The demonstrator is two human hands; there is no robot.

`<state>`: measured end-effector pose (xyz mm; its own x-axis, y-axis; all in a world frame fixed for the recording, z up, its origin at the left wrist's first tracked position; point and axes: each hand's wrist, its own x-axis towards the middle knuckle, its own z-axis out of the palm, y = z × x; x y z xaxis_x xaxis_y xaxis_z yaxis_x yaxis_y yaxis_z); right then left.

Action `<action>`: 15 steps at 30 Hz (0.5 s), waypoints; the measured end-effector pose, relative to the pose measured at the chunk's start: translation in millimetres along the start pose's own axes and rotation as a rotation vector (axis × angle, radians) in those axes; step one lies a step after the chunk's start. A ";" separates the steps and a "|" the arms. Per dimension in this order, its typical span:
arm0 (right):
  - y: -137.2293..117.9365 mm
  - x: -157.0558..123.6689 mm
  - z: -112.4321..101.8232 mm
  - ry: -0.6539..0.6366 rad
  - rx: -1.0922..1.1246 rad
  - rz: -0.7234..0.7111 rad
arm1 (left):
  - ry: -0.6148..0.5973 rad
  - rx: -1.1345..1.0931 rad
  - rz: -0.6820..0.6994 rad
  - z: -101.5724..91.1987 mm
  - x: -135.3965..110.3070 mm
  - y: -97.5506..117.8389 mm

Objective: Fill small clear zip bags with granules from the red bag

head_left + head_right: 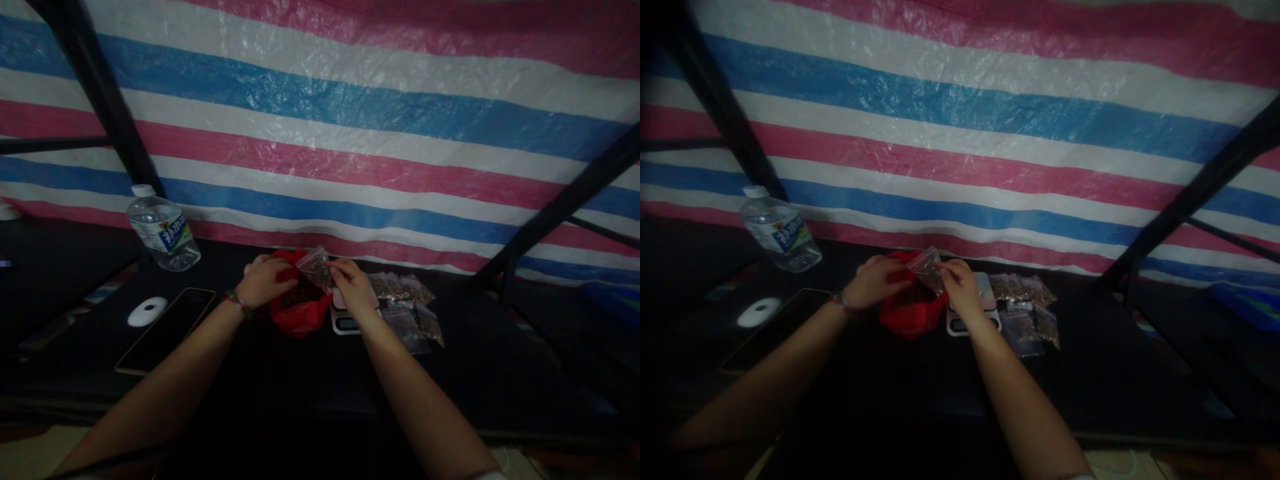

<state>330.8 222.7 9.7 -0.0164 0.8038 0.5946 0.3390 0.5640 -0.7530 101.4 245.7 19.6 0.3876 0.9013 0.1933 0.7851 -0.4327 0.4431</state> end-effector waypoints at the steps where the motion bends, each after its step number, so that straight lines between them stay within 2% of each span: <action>1: -0.2 0.8 6.3 0.003 -0.010 0.001 | 0.084 -0.122 -0.012 1.1 3.4 0.5; 3: 1.5 -1.3 17.7 -0.011 -0.001 0.005 | 0.236 -0.411 -0.084 10.6 7.8 -1.7; 4: 2.9 -4.2 22.5 -0.029 0.017 0.010 | 0.266 -0.566 -0.120 17.5 8.4 -4.4; 7: 8.1 -16.8 32.5 -0.061 0.078 0.056 | 0.155 -0.907 -0.125 36.8 4.4 -15.5; 11: 14.6 -30.2 38.4 -0.014 0.244 0.218 | 0.000 -0.979 -0.100 44.0 -5.7 -26.4; 15: 21.4 -34.1 41.4 0.073 0.353 0.333 | 0.001 -1.103 -0.112 43.6 -9.7 -27.8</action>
<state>299.7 215.2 -38.4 0.1094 0.9430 0.3144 -0.0248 0.3188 -0.9475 96.8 248.1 -32.7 0.3400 0.9347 0.1037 -0.0457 -0.0937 0.9945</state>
